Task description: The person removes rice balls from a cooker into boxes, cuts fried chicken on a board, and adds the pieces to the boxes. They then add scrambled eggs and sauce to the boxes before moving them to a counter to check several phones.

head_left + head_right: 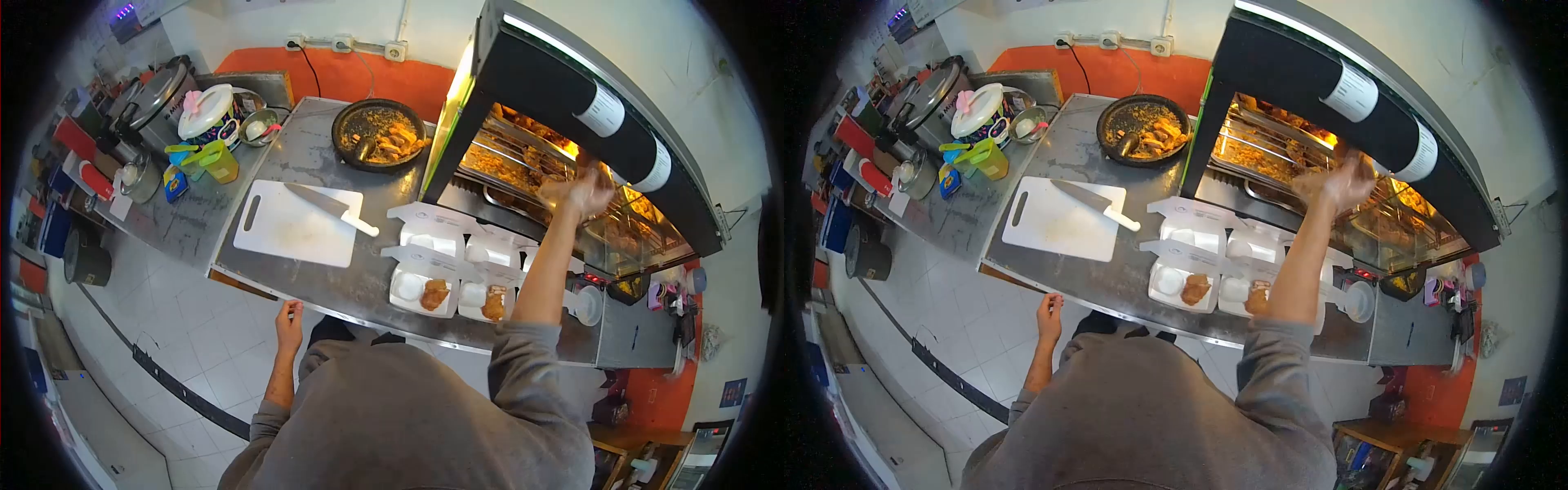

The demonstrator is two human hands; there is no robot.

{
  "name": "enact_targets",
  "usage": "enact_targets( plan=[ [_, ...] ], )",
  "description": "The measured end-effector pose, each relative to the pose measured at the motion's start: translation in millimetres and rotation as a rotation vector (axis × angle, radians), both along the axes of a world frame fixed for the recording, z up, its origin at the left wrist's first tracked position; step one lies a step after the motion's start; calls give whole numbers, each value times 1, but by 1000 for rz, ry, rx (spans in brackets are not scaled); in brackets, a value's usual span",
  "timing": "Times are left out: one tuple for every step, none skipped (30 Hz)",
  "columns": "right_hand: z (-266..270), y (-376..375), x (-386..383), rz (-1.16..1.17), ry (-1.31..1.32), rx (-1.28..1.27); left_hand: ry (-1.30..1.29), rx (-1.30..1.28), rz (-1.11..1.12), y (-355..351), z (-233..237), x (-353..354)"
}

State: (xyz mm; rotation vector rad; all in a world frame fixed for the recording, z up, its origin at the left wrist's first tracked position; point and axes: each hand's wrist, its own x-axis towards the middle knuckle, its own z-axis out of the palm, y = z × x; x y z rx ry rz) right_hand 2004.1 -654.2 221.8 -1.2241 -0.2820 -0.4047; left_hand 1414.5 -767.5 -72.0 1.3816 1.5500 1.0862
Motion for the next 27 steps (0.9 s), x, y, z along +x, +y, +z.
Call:
enact_targets(
  plan=[
    [-14,-15,-19,20,-24,-43,-9,-9,-31,10,1,-2],
    [-39,-26,-40,200,-79,224,-10,0,-44,21,-3,-7],
    [-50,-40,-76,352,-80,354,-11,7,-46,34,-4,-12],
    [-69,-54,-100,274,-106,125,3,-18,-62,43,-5,-19],
    [-87,-61,-132,385,-25,148,18,-47,-75,51,-6,-27],
    [-101,-64,-166,501,62,170,17,-58,-84,63,-10,-35],
    [-112,-66,-197,582,151,13,28,-65,-69,75,-5,-43],
    [-129,-55,-231,680,219,-6,12,-81,-76,86,1,-49],
    [-157,-44,-246,803,209,-207,-3,-100,-76,96,5,-60],
    [-153,-29,-281,981,380,-282,11,-114,-46,106,9,-73],
    [-182,-5,-299,1071,223,-456,22,-89,-78,118,13,-85],
    [-203,22,-319,1241,112,-501,30,-63,-116,126,13,-101],
    [-221,48,-336,1263,-285,-687,35,-71,-100,133,10,-120],
    [-245,74,-359,1516,45,-750,47,-81,-94,141,4,-135],
    [-259,98,-380,1565,-91,-875,56,-92,-93,148,-1,-149],
    [-281,123,-394,1624,-127,-1008,56,-101,-91,152,-4,-163],
    [-292,145,-402,1625,-119,-1014,51,-127,-80,155,-5,-178],
    [-298,163,-410,1699,-160,-1133,47,-155,-70,159,-7,-192],
    [-305,176,-417,1771,-196,-1256,49,-171,-75,162,-9,-204],
    [-287,186,-423,1593,-390,-1398,35,-145,-51,165,-11,-216],
    [-257,193,-429,1399,-583,-1525,19,-119,-27,169,-13,-225],
    [-244,197,-426,1220,-712,-1531,70,-158,-12,173,-6,-233],
    [-243,196,-417,1100,-708,-1650,69,-173,-19,179,-8,-240],
    [-245,195,-406,974,-704,-1762,44,-173,8,185,-10,-247],
    [-249,193,-399,974,-692,-1774,20,-174,35,190,-12,-251],
    [-255,188,-393,982,-670,-1906,10,-212,40,198,-9,-250],
    [-263,181,-384,989,-644,-2040,9,-225,29,207,-11,-248]
  ],
)
